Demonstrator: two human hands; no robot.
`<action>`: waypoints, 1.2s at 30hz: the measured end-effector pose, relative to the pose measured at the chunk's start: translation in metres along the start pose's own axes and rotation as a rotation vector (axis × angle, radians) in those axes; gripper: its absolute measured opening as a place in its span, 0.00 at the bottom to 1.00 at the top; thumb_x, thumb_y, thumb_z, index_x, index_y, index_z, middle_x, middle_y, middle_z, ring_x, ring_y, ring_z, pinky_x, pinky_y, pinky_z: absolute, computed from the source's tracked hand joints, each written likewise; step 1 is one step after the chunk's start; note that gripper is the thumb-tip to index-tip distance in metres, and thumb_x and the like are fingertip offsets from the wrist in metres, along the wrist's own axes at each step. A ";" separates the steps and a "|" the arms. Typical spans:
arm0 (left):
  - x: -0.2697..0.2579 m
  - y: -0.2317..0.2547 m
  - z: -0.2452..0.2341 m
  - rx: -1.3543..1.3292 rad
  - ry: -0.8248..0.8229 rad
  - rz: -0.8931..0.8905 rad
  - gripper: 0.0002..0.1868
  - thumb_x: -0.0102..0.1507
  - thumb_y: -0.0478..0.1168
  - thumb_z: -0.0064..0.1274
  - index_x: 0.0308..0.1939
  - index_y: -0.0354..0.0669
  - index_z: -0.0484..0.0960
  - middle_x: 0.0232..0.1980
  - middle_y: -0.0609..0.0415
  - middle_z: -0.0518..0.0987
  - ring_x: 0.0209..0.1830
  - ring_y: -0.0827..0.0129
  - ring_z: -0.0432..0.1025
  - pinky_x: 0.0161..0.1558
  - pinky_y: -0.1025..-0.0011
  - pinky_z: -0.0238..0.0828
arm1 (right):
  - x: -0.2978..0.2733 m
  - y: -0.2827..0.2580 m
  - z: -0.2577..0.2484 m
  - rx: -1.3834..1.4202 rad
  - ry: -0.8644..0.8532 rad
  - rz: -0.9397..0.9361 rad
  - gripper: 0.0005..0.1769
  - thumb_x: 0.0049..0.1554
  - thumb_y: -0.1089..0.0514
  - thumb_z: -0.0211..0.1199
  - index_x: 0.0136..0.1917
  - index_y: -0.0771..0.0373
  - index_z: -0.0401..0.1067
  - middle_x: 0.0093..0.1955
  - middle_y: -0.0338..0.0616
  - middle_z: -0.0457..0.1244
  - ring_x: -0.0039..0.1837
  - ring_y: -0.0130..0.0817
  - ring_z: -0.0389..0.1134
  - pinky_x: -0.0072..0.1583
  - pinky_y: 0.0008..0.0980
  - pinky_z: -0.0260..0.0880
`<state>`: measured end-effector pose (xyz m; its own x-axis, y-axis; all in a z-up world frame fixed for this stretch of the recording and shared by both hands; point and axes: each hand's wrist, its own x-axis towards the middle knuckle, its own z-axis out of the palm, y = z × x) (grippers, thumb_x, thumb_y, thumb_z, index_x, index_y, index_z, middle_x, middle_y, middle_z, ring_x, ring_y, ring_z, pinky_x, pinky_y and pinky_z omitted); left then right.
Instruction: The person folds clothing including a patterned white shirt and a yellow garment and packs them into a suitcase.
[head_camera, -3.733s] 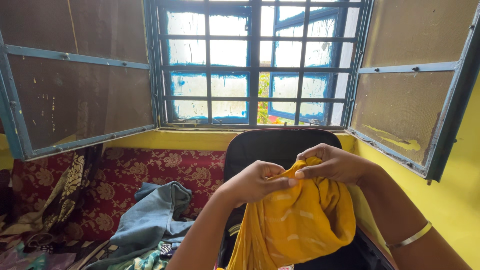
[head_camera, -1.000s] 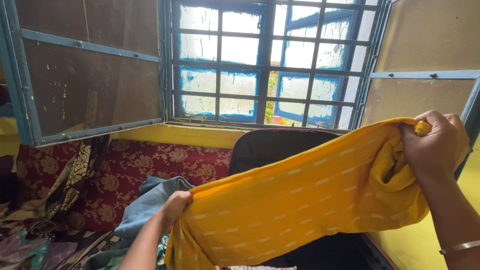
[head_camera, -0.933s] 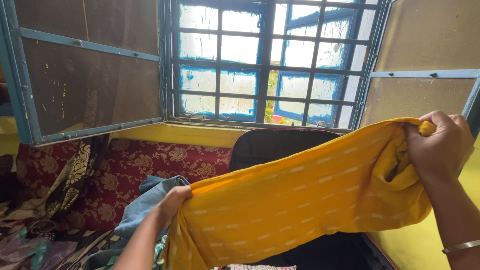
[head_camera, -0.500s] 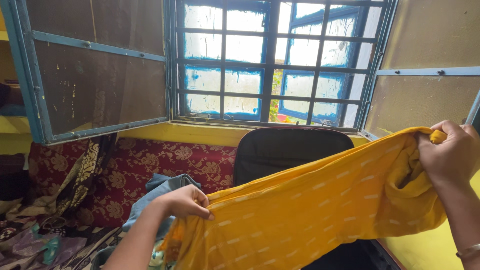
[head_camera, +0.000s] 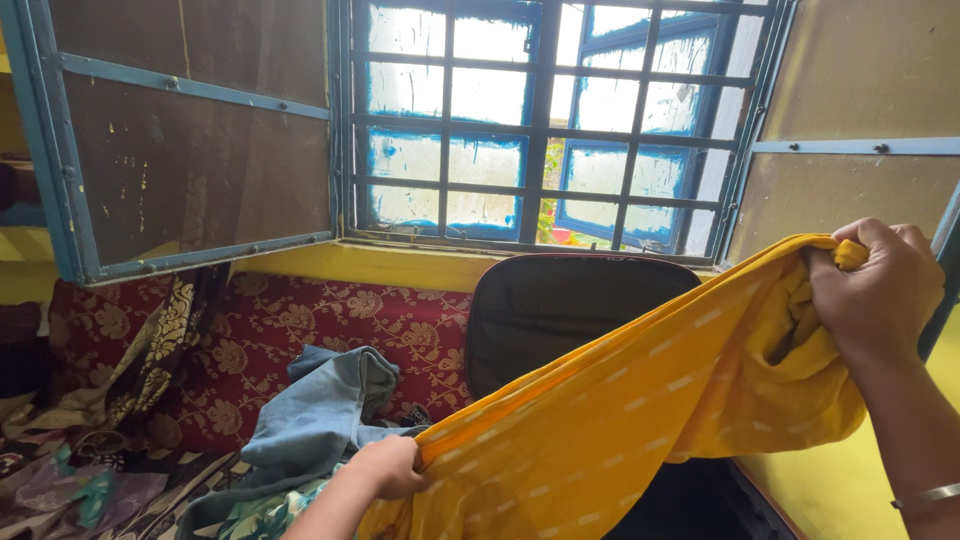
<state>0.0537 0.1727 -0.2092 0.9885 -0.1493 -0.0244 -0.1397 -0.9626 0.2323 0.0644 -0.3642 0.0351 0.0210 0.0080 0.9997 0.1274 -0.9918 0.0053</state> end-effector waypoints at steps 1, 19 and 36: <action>-0.002 -0.001 0.002 0.007 -0.003 -0.054 0.21 0.56 0.55 0.60 0.42 0.44 0.87 0.45 0.47 0.83 0.50 0.54 0.77 0.54 0.59 0.75 | 0.000 -0.001 -0.001 -0.005 0.002 -0.005 0.11 0.59 0.53 0.76 0.47 0.59 0.77 0.47 0.46 0.65 0.48 0.39 0.69 0.51 0.36 0.71; 0.027 -0.082 -0.023 -0.944 0.680 -0.241 0.22 0.61 0.57 0.56 0.33 0.42 0.89 0.28 0.54 0.83 0.25 0.72 0.71 0.33 0.67 0.69 | -0.048 0.076 0.056 0.022 -0.125 0.111 0.12 0.59 0.51 0.74 0.46 0.58 0.75 0.47 0.47 0.67 0.49 0.43 0.70 0.54 0.39 0.71; -0.014 -0.098 -0.142 0.073 0.348 -0.239 0.11 0.61 0.34 0.58 0.45 0.51 0.88 0.53 0.57 0.85 0.53 0.65 0.80 0.62 0.63 0.74 | -0.127 0.090 0.166 0.193 -0.891 0.673 0.27 0.47 0.36 0.78 0.47 0.59 0.77 0.31 0.48 0.70 0.35 0.38 0.70 0.42 0.37 0.68</action>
<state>0.0618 0.3009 -0.0936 0.9525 0.1534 0.2629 0.1046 -0.9761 0.1907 0.2379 -0.4334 -0.0948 0.8321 -0.3555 0.4256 -0.0278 -0.7933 -0.6083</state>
